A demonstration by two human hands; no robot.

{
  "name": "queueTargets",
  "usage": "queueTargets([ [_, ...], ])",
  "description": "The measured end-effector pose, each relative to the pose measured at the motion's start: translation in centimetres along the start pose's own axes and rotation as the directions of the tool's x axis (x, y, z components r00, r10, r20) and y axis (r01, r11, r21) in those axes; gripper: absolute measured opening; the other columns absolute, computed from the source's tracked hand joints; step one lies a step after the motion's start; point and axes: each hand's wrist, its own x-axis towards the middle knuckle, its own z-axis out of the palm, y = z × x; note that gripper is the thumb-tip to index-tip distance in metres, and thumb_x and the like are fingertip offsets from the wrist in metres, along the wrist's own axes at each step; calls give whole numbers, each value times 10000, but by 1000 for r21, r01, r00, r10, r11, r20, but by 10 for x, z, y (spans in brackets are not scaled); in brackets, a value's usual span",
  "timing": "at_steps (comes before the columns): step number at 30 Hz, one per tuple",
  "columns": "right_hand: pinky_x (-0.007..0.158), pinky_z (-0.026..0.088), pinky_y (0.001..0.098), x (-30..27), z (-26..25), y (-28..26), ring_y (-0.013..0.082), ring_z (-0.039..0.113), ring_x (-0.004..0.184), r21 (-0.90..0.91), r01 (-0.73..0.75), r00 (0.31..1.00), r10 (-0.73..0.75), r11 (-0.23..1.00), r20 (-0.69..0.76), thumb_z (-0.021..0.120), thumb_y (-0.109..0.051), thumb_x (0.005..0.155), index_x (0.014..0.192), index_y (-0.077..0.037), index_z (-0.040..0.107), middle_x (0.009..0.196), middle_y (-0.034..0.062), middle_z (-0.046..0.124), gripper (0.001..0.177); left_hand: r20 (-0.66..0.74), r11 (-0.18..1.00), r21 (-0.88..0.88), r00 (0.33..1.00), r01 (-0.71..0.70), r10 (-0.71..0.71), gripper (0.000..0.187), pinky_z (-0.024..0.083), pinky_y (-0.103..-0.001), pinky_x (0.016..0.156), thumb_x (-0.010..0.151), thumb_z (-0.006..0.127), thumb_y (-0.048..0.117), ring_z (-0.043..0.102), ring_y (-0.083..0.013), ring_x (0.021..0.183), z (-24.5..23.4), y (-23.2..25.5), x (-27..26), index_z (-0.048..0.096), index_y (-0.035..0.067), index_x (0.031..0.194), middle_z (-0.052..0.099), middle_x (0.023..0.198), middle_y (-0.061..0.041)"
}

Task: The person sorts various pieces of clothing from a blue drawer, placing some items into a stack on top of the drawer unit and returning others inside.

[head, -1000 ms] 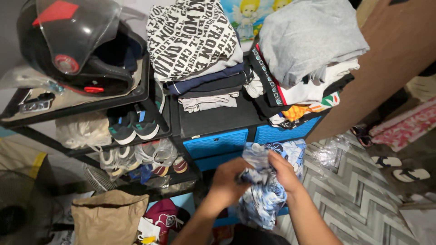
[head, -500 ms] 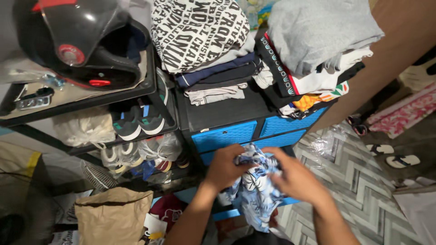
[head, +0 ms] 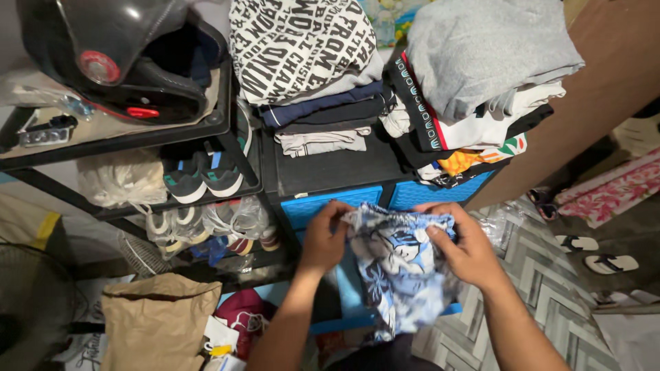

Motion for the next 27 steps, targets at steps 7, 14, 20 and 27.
queueTargets([
  [7, 714, 507, 283, -4, 9, 8, 87, 577, 847, 185, -281, 959, 281, 942, 27, 744, -93, 837, 1212, -55, 524, 964, 14, 621, 437, -336, 999, -33, 942, -24, 11, 139, 479, -297, 852, 1096, 458, 97, 566, -144, 944, 63, -66, -3, 540, 44, 1194, 593, 1010, -84],
  [14, 729, 570, 330, -70, -11, 14, 134, 653, 782, -209, -542, 794, 577, 814, 192, 752, -159, 889, 1083, -55, 710, 855, 78, 771, 224, 412, 935, 244, 900, -258, 141, 994, 488, -449, 935, 499, 952, 418, 631, -386, 1080, 38, -64, -32, 555, -12, 1302, 646, 1173, -229],
  [20, 827, 562, 345, -175, 0, 38, 170, 714, 894, -278, -636, 694, 691, 719, 200, 654, -238, 943, 1255, -88, 629, 999, 99, 789, 347, 739, 969, 239, 658, -54, -146, 681, 496, -429, 1001, 673, 876, 210, 628, -363, 1145, 50, -88, -80, 616, 0, 1267, 662, 1230, -236],
  [27, 946, 579, 413, -287, 30, 115, 279, 731, 1098, 506, -860, 86, 956, -71, 281, 568, -426, 994, 1357, 91, 637, 1289, 216, 747, 635, 936, 888, -32, 325, 458, -134, 450, 482, -374, 1068, 960, 715, 205, 628, -245, 1170, 74, -182, -192, 624, 45, 1370, 705, 1298, -121],
])
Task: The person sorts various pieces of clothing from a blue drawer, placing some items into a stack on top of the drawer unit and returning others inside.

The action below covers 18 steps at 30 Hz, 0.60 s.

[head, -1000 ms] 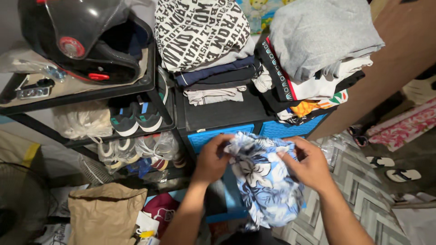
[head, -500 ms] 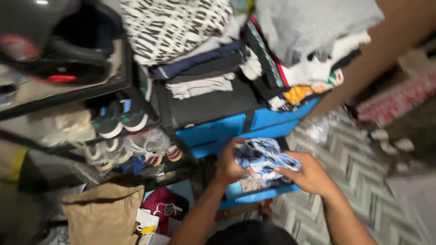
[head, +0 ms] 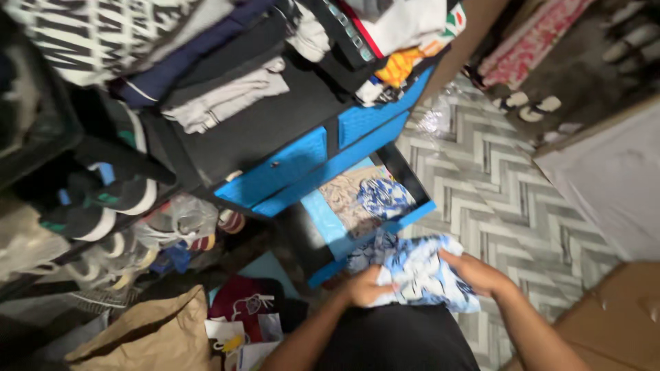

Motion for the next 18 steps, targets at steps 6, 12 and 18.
queueTargets([
  [6, 969, 568, 409, 26, 0, 32, 232, 678, 1154, 332, -131, 988, 96, 934, 121, 594, -368, 953, 1392, -38, 592, 1351, 149, 681, 549, -300, 679, -683, 746, 267, -595, 614, 498, -383, 1042, 856, 768, 294, 642, -181, 1199, 6, -43, 2, 598, 124, 1422, 697, 1314, -29],
  [12, 953, 524, 334, 4, 1, 29, 167, 640, 1098, -136, 344, 939, -338, 929, 69, 743, -15, 815, 1370, -137, 657, 1352, 60, 667, 575, -592, 967, -237, 775, 94, -220, 911, 425, -350, 1090, 687, 861, 134, 534, -212, 1292, -12, -17, -12, 421, 167, 1484, 569, 1406, -77],
  [18, 989, 539, 341, 11, 3, 18, 240, 678, 1169, -526, 344, 909, -415, 778, -20, 774, -180, 862, 1341, -98, 713, 1324, 152, 742, 490, -502, 958, 145, 853, 248, -145, 751, 480, -363, 1111, 697, 886, 248, 643, -301, 1303, -14, -10, -22, 639, 115, 1393, 654, 1418, -173],
])
